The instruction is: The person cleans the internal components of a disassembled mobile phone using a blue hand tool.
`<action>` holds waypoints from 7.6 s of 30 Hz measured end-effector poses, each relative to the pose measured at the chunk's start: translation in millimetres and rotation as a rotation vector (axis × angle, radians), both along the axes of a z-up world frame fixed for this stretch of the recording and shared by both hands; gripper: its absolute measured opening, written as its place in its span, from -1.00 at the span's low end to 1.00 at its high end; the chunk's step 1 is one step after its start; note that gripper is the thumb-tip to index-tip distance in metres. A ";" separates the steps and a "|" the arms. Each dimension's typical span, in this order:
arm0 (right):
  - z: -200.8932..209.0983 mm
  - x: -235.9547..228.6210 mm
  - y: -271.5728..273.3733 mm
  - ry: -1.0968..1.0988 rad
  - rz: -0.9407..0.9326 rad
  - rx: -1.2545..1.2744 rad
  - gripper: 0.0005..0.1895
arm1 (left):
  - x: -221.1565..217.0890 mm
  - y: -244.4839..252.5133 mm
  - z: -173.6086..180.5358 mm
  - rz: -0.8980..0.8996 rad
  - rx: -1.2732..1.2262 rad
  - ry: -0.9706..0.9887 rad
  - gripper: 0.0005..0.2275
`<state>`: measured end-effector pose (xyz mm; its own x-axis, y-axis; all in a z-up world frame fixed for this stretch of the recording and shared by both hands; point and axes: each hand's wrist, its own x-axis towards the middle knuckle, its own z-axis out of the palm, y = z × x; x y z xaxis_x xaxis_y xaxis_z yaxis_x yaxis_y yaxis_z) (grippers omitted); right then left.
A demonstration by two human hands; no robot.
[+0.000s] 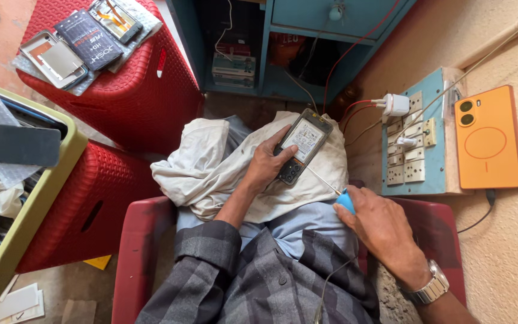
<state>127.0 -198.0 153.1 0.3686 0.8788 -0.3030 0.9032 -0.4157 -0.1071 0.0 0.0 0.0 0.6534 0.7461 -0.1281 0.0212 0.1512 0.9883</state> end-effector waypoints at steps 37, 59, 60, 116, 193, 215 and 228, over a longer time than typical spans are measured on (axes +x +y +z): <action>11.9 -1.2 -60.4 1.729 -0.644 0.400 -0.30 | -46.8 -62.6 131.1 -0.015 0.572 -0.148 -0.60; 44.3 25.9 -109.6 1.597 -0.353 -0.060 -0.29 | -134.0 -30.1 194.4 -0.020 1.116 0.008 -0.93; 45.6 26.5 -111.1 1.636 -0.468 -0.025 -0.24 | -136.6 -28.5 190.3 0.024 1.042 0.021 -0.92; -11.6 -14.3 30.1 0.456 -0.189 0.348 -0.45 | -16.1 -58.4 21.5 0.287 -0.483 -0.263 -0.65; -38.1 -38.5 83.6 0.054 0.162 0.195 -0.45 | -30.0 -47.9 -10.3 0.254 -0.482 -0.490 -0.63; -32.3 -26.5 86.9 0.012 0.269 0.166 -0.47 | -27.8 -49.2 -17.9 0.225 -0.441 -0.489 -0.65; -26.8 -20.2 88.9 0.002 0.339 0.181 -0.44 | -30.6 -47.6 -12.8 0.223 -0.440 -0.447 -0.65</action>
